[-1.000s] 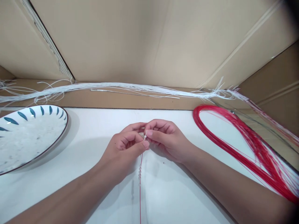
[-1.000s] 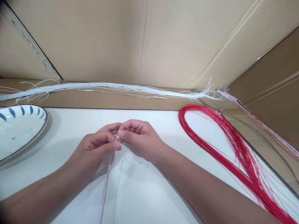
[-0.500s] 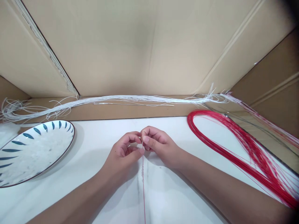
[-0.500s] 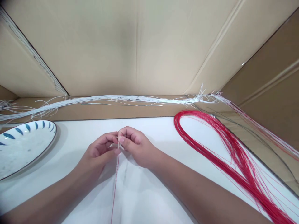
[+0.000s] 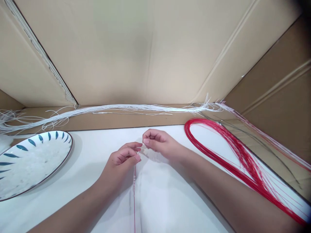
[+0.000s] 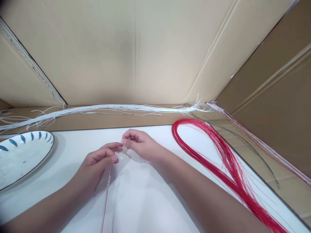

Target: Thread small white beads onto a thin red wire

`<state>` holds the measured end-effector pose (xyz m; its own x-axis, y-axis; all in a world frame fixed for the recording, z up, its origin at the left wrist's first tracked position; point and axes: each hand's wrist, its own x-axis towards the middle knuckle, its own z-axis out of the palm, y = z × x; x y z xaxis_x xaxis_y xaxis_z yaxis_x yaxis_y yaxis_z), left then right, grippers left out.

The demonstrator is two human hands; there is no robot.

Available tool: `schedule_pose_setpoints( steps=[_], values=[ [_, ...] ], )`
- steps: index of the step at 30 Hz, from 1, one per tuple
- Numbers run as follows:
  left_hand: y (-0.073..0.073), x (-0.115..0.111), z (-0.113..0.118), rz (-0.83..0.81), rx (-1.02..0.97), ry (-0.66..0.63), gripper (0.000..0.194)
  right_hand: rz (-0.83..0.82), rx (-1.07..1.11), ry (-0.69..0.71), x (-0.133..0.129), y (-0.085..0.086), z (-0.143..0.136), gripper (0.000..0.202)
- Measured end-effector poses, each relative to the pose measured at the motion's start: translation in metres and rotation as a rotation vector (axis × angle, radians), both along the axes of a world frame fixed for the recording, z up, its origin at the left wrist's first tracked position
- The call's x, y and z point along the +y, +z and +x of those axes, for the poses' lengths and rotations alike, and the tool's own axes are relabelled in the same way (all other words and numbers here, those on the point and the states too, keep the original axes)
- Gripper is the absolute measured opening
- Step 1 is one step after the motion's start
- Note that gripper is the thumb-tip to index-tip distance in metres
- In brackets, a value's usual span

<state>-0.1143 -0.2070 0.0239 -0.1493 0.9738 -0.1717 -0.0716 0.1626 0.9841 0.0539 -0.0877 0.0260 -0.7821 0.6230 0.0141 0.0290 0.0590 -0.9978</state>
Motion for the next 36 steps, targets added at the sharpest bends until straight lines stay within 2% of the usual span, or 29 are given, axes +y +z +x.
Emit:
schedule_pose_setpoints(
  steps=[3, 7, 11, 20, 24, 28, 30, 36],
  values=[
    [0.002, -0.002, 0.001, -0.017, 0.03, 0.012, 0.025, 0.121, -0.293, 0.141, 0.026, 0.007, 0.022, 0.023],
    [0.003, -0.002, 0.001, -0.019, 0.055, 0.008, 0.026, 0.195, -0.446, 0.272, 0.043, 0.008, 0.036, 0.013],
    [0.0, -0.001, 0.0, -0.018, 0.07, -0.004, 0.026, 0.301, -0.493, 0.316, 0.041, 0.008, 0.033, 0.026],
    [-0.01, 0.0, -0.003, -0.023, 0.093, -0.039, 0.022, 0.305, -0.475, 0.346, 0.044, 0.002, 0.031, 0.008],
    [-0.008, -0.001, -0.002, -0.018, 0.084, -0.038, 0.022, 0.232, -0.398, 0.273, 0.039, -0.001, 0.028, 0.006],
    [-0.009, -0.001, -0.001, -0.008, 0.056, -0.031, 0.023, 0.147, -0.235, 0.012, 0.026, -0.011, 0.013, 0.016],
    [-0.01, 0.0, -0.001, -0.001, 0.05, -0.032, 0.023, 0.117, -0.174, -0.071, 0.021, -0.018, 0.005, 0.021],
    [-0.017, 0.0, -0.006, 0.002, 0.096, -0.152, 0.026, 0.089, -0.133, -0.112, 0.02, -0.028, 0.001, 0.017]
  ],
)
